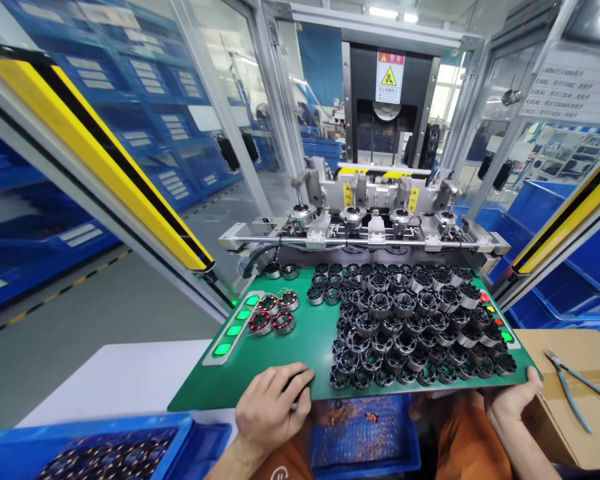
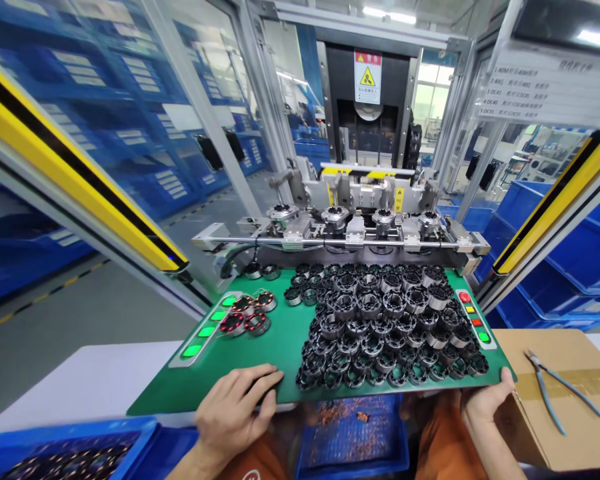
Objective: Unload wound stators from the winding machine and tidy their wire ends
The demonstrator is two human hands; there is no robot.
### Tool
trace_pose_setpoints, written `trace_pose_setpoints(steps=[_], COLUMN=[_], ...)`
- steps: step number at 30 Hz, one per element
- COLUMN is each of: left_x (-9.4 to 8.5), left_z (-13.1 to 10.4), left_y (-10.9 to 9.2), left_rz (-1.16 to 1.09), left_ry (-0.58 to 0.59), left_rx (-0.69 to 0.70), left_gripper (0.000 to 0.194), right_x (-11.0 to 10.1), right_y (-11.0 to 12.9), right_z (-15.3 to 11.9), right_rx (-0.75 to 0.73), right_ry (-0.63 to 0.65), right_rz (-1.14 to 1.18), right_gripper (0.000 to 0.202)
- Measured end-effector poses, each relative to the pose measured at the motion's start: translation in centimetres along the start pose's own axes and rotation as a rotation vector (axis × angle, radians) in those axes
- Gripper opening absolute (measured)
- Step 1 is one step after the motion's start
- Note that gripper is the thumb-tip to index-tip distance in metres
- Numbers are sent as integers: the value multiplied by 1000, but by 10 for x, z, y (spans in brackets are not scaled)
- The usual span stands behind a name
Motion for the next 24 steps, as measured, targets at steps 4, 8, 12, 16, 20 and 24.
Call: trace_pose_setpoints(steps=[4,8,12,16,20,24], left_x=[0,0,0,0,0,-1], left_z=[0,1,1,0,0,1], left_y=[0,-1,-1,-1,0,0], left_rz=[-2,3,3,11,8,0], left_ry=[-2,-5,0,0,-1,4], left_rx=[-4,-5,-1,-9,-4,2], left_gripper=[18,18,18,19,19,18], right_x=[3,6,5,4,4,4], right_y=[3,4,3,2,2,2], right_z=[-4,-7,-6,-5,-4,-3], right_rx=[43,34,-3,-3,-10,-22], right_ry=[-80,-81,-59,-60,-68,-68], right_rz=[-12,-3,5,-2,-8,-7], right_gripper=[60,59,60,60,60,59])
Point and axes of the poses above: each hand's wrist, its own z-axis towards the middle knuckle, its own x-axis out of the palm, y = z × x, the point moved 1 cm from there along z, towards the middle knuckle, and after that the axes turned 6 degrees about x, right-handed, at the moved point
